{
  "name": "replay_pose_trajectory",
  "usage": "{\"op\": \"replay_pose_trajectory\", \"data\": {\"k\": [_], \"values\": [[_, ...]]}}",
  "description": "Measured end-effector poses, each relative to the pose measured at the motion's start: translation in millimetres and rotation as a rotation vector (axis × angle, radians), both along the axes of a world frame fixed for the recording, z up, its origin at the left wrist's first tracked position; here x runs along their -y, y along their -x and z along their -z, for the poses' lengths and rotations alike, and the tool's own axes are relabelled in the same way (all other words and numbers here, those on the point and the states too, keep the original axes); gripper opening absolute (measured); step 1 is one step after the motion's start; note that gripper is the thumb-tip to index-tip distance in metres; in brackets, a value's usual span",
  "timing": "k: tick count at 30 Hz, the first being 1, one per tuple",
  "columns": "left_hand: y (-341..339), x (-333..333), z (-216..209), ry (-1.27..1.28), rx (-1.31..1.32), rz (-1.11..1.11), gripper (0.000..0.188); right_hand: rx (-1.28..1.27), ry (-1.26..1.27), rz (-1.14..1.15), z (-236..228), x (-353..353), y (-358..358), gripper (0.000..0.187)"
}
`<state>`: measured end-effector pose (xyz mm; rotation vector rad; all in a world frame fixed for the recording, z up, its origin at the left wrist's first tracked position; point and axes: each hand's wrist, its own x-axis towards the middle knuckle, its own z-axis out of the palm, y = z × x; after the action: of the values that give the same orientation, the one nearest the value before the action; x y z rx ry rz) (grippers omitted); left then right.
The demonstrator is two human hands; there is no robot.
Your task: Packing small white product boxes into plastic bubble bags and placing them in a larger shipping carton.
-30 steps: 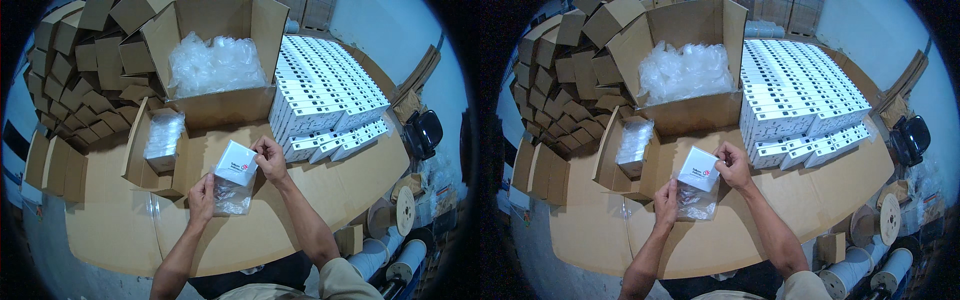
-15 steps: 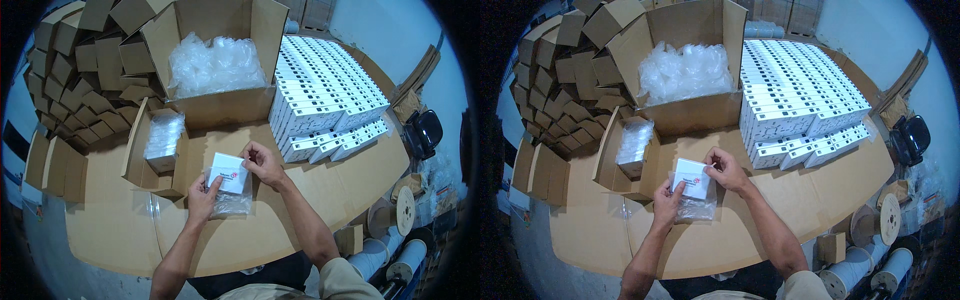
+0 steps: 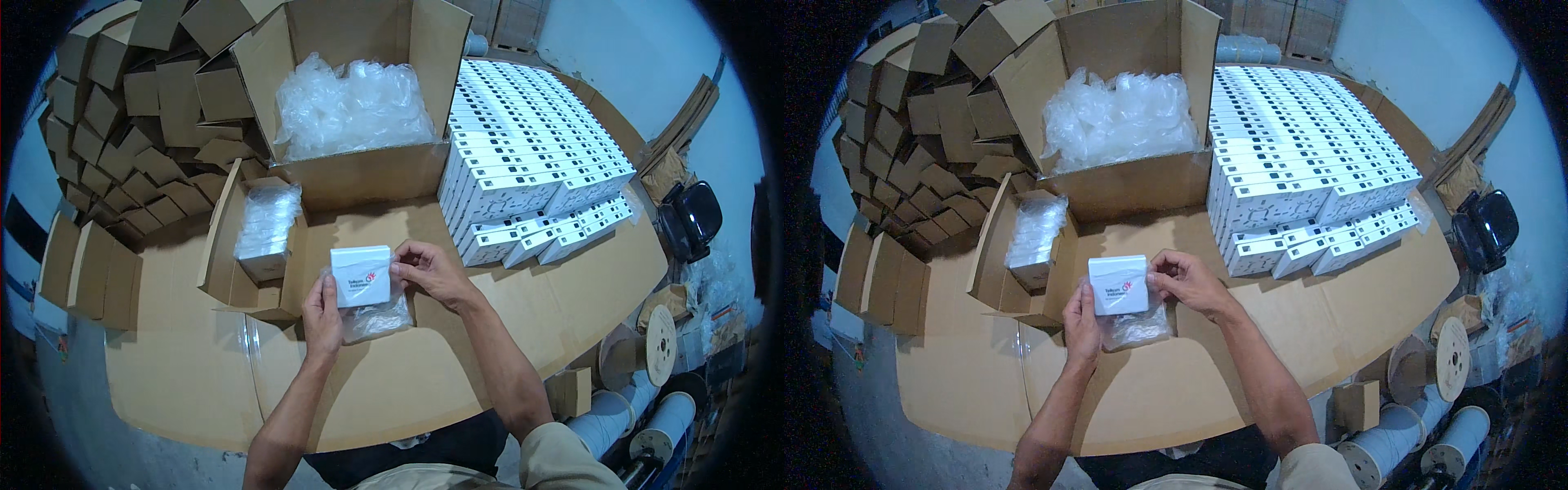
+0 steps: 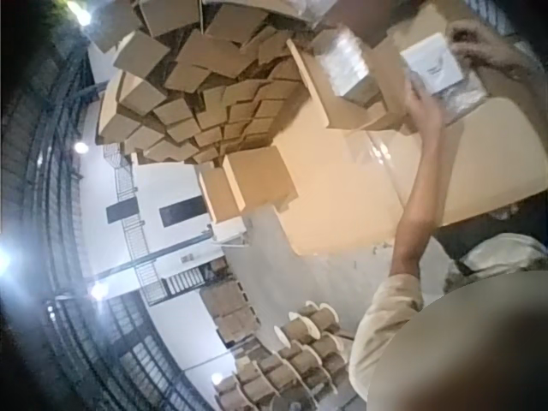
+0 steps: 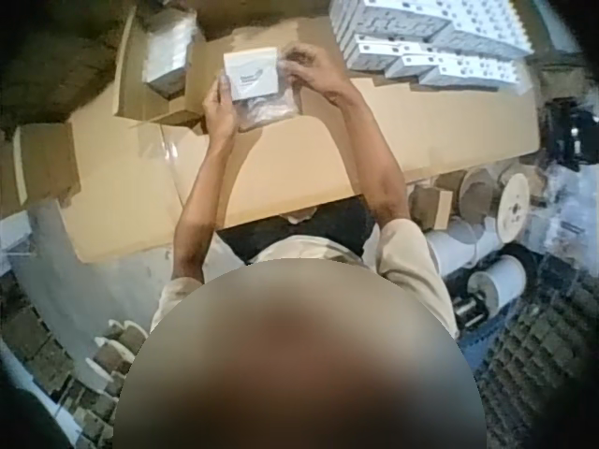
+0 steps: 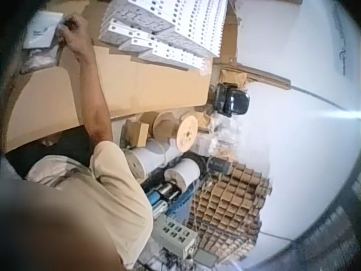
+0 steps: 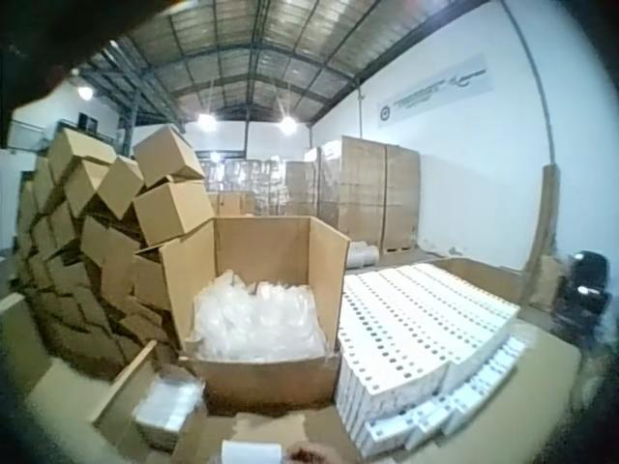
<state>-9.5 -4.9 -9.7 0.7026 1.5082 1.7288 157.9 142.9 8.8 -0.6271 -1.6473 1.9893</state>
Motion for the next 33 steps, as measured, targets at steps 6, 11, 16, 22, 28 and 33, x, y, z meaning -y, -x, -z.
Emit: {"op": "replay_pose_trajectory", "data": {"k": [6,11,16,22,28,33], "values": [[-0.7,-3.7,-6.1,-0.011,-0.182,-0.027,0.049,-0.077,-0.065,0.044,-2.0,1.9,2.7,0.012],[-3.3,-7.1,-10.9,-0.107,-0.132,-0.013,0.051,-0.075,-0.116,0.117,0.3,2.6,6.8,0.011],[-2.1,-7.9,-20.0,-0.122,-0.041,-0.01,0.05,-0.141,-0.161,0.142,-0.2,2.2,5.9,0.011],[4.3,-37.4,-11.1,-0.299,0.007,0.004,0.049,-0.28,-0.15,0.234,2.9,3.3,10.4,0.018],[10.9,-44.8,-3.4,-0.39,0.122,0.148,0.052,-0.067,-0.19,0.195,1.1,6.7,12.4,0.041],[14.2,-38.0,0.7,-0.184,-0.088,0.17,0.039,0.0,-0.214,0.147,-7.0,7.4,6.8,0.038]]}}
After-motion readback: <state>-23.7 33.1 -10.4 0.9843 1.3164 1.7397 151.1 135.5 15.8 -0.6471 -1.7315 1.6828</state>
